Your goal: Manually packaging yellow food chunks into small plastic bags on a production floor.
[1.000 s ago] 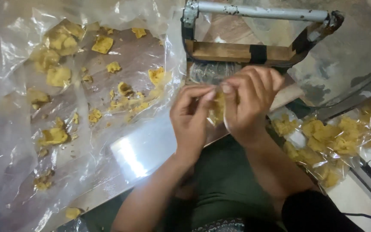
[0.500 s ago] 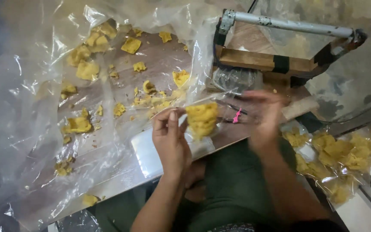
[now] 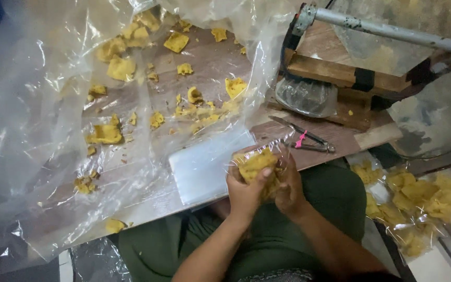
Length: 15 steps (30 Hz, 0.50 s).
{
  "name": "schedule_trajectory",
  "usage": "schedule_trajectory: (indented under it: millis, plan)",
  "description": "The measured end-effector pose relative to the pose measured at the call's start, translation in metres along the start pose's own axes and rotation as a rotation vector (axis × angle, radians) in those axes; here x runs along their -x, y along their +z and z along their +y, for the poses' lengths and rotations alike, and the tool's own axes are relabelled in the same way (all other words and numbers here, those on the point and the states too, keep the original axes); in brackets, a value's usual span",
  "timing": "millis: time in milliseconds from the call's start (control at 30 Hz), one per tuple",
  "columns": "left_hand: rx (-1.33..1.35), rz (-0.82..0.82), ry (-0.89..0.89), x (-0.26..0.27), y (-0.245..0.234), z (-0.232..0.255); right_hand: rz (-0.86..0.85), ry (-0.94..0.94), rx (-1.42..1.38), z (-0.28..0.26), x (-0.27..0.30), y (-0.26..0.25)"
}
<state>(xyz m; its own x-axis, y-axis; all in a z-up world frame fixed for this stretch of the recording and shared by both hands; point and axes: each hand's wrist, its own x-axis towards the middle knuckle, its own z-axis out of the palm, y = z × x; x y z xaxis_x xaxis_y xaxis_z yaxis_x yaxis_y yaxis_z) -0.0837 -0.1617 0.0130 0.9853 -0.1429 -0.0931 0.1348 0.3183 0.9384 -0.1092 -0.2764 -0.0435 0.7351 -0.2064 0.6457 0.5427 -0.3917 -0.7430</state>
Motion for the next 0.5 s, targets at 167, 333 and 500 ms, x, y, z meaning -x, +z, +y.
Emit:
schedule_trajectory:
  millis: [167,333,500]
  plan:
    - [0.1,0.042,0.158,0.001,0.008,-0.003,0.07,-0.007,-0.091,0.015,0.007,-0.004]
    - [0.13,0.032,0.15,0.0,0.006,-0.009,0.082,0.004,-0.076,0.025,0.016,-0.006]
    - [0.11,0.063,0.061,0.006,0.015,0.005,0.062,0.02,-0.028,0.016,0.006,-0.02]
